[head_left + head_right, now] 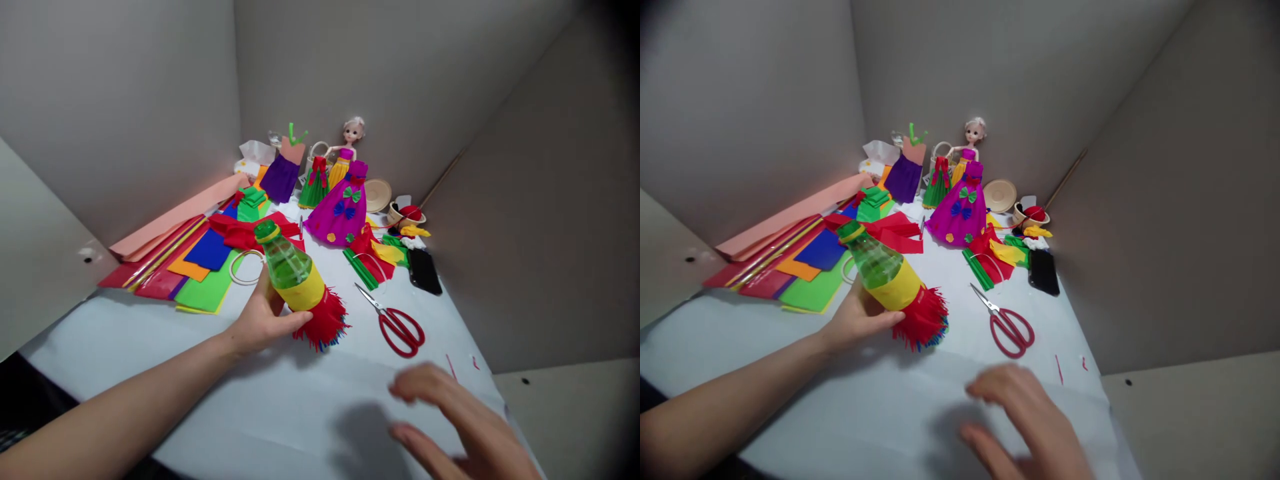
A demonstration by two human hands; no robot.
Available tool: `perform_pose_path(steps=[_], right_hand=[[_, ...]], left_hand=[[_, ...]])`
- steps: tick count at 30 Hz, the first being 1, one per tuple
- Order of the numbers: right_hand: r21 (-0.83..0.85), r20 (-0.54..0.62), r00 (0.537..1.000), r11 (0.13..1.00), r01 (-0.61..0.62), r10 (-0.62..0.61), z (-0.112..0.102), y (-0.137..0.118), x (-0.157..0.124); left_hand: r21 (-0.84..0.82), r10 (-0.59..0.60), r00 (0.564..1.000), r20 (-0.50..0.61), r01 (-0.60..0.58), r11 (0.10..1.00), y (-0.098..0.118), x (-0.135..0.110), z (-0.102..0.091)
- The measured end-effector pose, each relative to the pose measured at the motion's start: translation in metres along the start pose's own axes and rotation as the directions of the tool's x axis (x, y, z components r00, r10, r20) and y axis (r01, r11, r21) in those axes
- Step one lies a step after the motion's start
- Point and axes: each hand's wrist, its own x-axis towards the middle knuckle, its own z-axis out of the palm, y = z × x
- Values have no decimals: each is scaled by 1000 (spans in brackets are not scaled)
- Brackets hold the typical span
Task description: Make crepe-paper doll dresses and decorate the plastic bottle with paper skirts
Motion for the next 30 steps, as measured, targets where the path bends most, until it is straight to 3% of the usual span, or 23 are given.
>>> perform_pose_path(steps=[4, 7, 10, 15, 30], right_hand=[[35, -185, 978, 994, 102, -94, 28, -11, 68], [143, -241, 969, 986, 87, -51, 56, -12, 92], [265, -279, 960, 961, 74, 3, 71, -9, 93], [378, -315, 946, 924, 55, 73, 75, -6, 85], [406, -342, 921, 913, -32, 184, 79, -6, 83]], left_hand=[[11, -9, 1000, -7, 9, 1000, -3, -2, -1], [24, -29, 999, -20, 30, 999, -2, -3, -1], [57, -48, 998, -35, 50, 997, -1, -4, 0], [82, -46, 998, -32, 49, 995, -3, -7, -2], [19, -120, 993, -10, 120, 993, 6, -4, 4]])
